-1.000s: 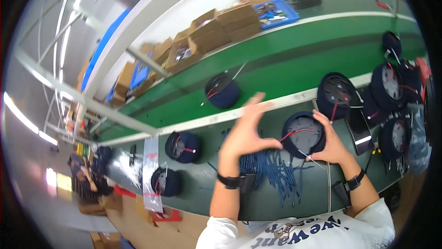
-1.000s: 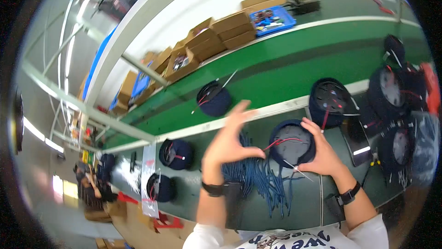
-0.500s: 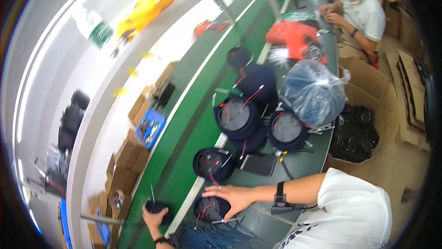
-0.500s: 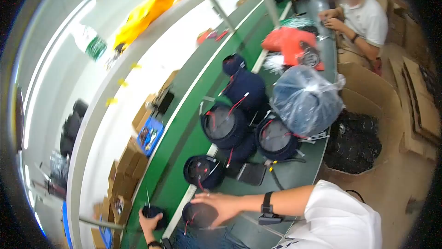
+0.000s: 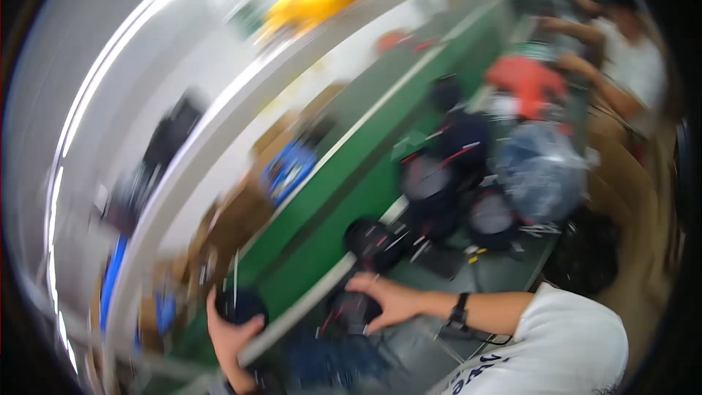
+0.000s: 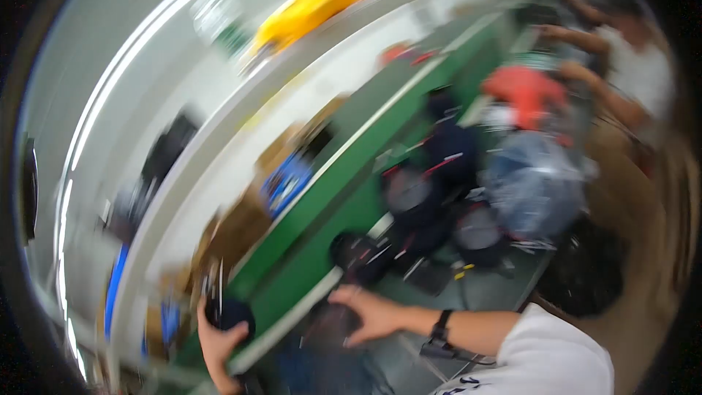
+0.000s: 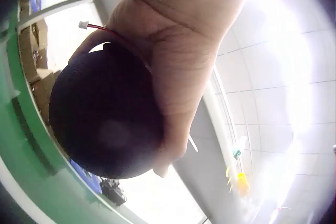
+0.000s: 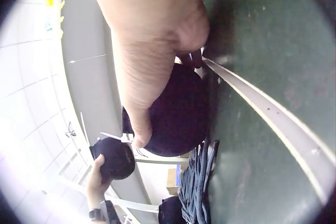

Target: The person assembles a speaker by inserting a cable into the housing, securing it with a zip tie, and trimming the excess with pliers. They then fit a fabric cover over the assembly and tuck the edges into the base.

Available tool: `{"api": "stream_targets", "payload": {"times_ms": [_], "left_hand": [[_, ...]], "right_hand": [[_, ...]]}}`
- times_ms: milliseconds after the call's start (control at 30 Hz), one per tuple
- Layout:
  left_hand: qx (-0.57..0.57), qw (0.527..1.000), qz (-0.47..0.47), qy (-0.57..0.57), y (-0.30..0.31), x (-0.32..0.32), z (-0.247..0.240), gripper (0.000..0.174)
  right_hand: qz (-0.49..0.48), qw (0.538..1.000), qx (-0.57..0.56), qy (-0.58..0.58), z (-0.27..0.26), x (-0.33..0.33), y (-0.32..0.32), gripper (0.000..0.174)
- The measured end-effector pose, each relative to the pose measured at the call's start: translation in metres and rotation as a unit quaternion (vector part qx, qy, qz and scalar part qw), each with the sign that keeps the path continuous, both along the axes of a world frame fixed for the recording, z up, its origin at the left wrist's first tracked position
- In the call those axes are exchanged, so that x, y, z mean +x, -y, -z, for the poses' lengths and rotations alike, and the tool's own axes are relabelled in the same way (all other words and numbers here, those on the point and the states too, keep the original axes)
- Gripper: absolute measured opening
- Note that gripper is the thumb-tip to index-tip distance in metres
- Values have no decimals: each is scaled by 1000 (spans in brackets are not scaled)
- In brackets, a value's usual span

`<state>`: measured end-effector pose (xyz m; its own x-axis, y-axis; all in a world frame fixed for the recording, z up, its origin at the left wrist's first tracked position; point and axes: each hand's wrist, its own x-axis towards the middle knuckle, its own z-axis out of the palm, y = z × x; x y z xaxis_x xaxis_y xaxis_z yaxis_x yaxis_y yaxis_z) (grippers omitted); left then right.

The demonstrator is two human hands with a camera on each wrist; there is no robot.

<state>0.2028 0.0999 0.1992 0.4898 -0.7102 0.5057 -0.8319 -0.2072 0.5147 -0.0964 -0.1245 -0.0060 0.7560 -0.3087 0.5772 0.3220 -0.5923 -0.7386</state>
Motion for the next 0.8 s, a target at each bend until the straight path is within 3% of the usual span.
{"api": "stream_targets", "payload": {"times_ms": [33, 133, 267, 400, 467, 533, 600, 633, 667, 733, 767, 800], "left_hand": [[-10, 998, -37, -50, -15, -34, -22, 121], [46, 981, -179, 60, -94, -34, -47, 117], [125, 930, -334, 86, -185, -49, -62, 120], [139, 935, -325, 34, -247, -82, -23, 120], [182, 932, -304, 80, -260, -101, 10, 122], [193, 935, -293, 56, -263, -111, 47, 123], [214, 903, -362, -86, -252, -112, 73, 126], [221, 892, -382, -95, -244, -105, 87, 127], [229, 883, -395, -106, -241, -97, 98, 129], [228, 884, -387, -126, -237, -79, 112, 134], [231, 886, -378, -135, -234, -73, 118, 136], [222, 889, -388, -98, -234, -71, 123, 137]], "right_hand": [[-1, 1000, -3, -24, -5, -2, 1, 108], [0, 998, 2, -57, -4, 2, -1, 117], [-12, 990, 96, -99, 2, 5, -2, 120], [5, 989, 95, -114, -8, 4, -10, 118], [-5, 992, 90, -90, -5, 5, -10, 117], [-29, 988, 126, -86, 7, 9, -4, 119], [8, 980, 154, -123, 4, 8, -13, 118], [30, 982, 138, -128, -2, 9, -18, 116], [-19, 971, 208, -119, 13, 6, -9, 111], [-16, 974, 198, -107, 15, 8, -8, 111], [0, 994, 55, -91, 23, 8, 3, 110], [-3, 993, 74, -90, 23, 9, 4, 110]]}}
